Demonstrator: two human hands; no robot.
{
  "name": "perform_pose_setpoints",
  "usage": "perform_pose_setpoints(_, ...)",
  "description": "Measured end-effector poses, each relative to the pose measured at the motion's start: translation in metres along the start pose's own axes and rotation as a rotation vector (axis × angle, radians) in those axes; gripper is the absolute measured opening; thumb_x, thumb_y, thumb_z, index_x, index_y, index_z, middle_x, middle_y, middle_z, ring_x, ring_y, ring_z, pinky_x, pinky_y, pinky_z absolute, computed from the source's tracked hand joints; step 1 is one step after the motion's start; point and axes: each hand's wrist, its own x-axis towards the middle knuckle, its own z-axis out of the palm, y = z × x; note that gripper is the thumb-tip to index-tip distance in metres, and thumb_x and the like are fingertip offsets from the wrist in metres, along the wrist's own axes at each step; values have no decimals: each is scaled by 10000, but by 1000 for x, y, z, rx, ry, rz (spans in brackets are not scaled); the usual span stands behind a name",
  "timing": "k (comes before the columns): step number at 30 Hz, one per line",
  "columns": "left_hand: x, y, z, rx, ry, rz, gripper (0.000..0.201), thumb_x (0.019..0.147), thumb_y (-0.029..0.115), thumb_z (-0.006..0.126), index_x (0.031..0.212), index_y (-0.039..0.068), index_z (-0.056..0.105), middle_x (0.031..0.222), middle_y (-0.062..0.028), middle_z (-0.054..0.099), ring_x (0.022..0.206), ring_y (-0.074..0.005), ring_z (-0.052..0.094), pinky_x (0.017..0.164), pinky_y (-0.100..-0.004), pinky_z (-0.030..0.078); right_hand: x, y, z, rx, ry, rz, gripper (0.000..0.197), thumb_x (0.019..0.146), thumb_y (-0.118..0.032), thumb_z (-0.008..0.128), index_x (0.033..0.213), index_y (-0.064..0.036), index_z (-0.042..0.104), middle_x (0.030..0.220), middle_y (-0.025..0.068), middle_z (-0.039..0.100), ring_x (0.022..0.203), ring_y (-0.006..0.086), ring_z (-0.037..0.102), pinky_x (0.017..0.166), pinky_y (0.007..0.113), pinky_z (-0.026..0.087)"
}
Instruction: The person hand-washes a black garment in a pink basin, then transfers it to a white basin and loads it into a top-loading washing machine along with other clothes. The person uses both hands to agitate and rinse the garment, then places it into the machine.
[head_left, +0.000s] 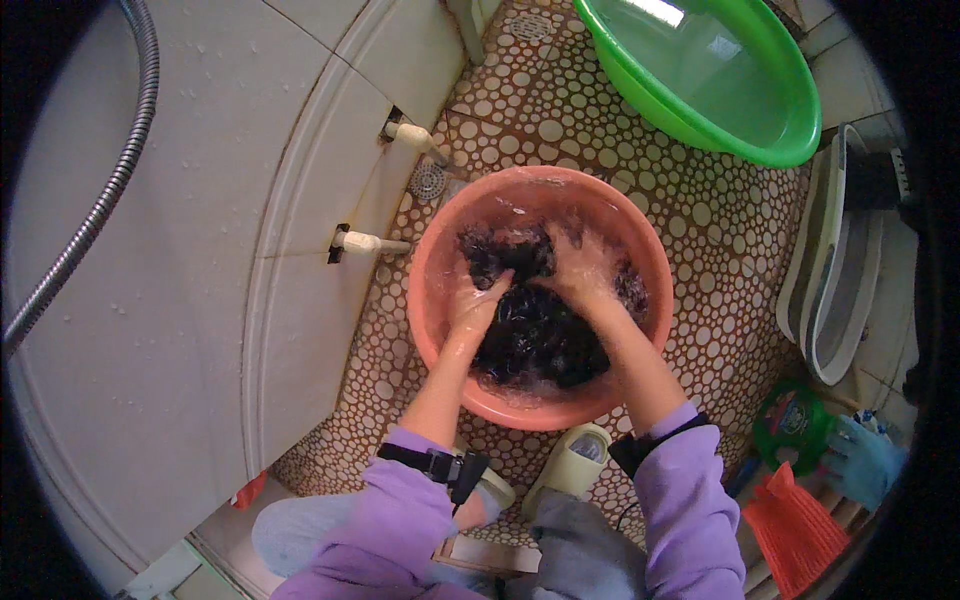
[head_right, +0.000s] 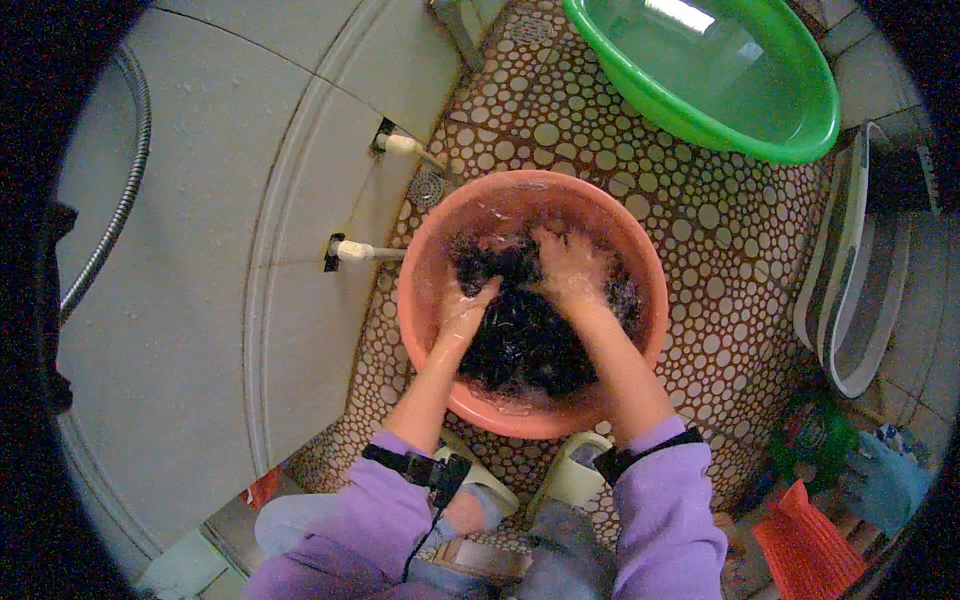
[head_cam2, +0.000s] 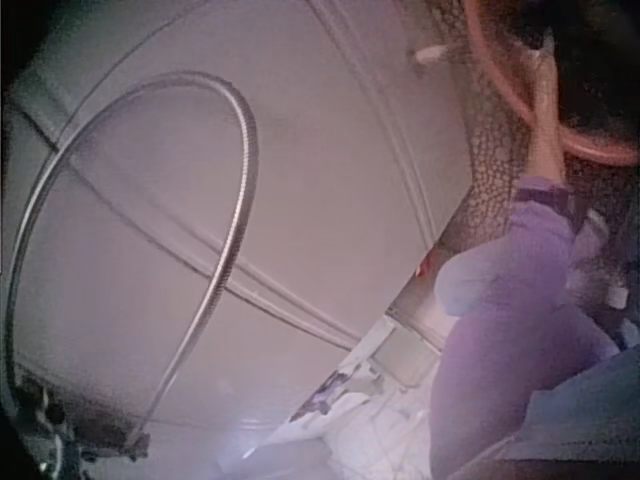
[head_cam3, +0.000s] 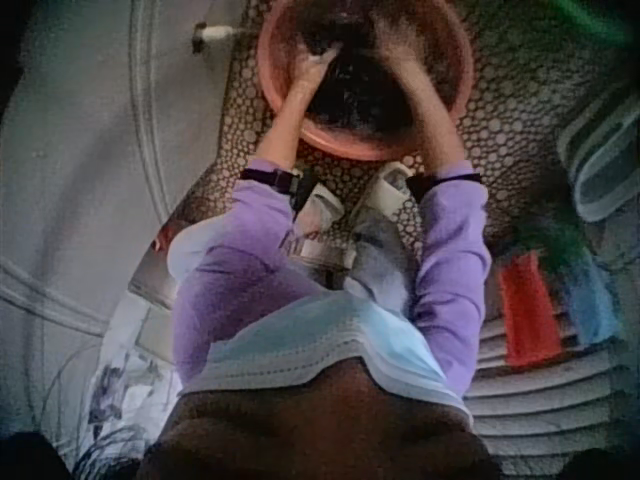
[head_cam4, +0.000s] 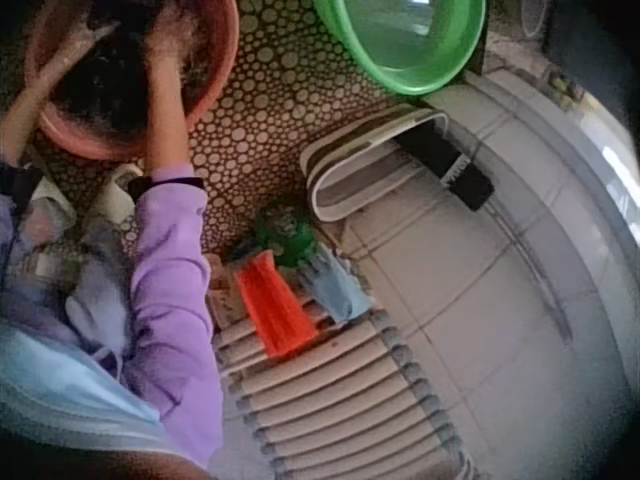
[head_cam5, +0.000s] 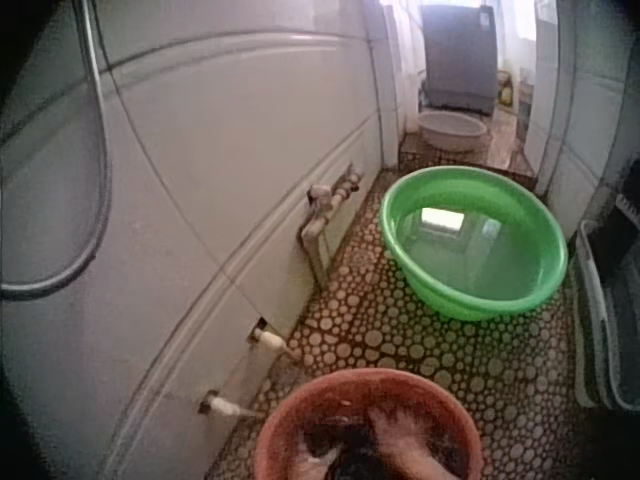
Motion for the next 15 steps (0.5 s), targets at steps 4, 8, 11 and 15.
perform_pose_setpoints(4, -1, 21, -22, -824, -82, -188, 601, 883, 354, 624, 1356, 32, 440, 1310, -101, 524, 1193, -238, 502, 1010, -357, 412, -5, 4, -5, 411, 78, 217, 594, 655, -314, 817, 1137, -64, 576, 1320, 208, 411, 1260, 386, 369, 1046, 444, 340)
perform_pose_setpoints(8, -10, 50, -39, -1305, -283, -353, 532, 979, 463, 413, 1327, 66, 476, 1291, -52, 531, 1176, -199, 506, 1004, -331, 418, -46, -20, -43, 645, 193, -281, 410, 553, -188, 816, 837, -48, 555, 1281, 204, 436, 1229, 421, 396, 1043, 473, 326)
perform_pose_setpoints(11, -23, 62, -45, -1281, -405, -403, 548, 971, 472, 413, 1334, 65, 463, 1301, -58, 519, 1182, -203, 499, 1005, -330, 412, -86, -70, -77, 658, 184, -550, 321, 526, -131, 768, 724, -79, 520, 1274, 153, 471, 1275, 427, 378, 1042, 637, 232)
perform_pose_setpoints(15, -55, 65, -41, -1160, -222, -116, 561, 943, 438, 482, 1351, 56, 431, 1318, -68, 498, 1187, -209, 488, 1010, -331, 400, -80, -123, -84, 472, 394, -634, 71, 709, -166, 581, 765, -123, 572, 1050, 114, 570, 1095, 346, 521, 965, 629, 326)
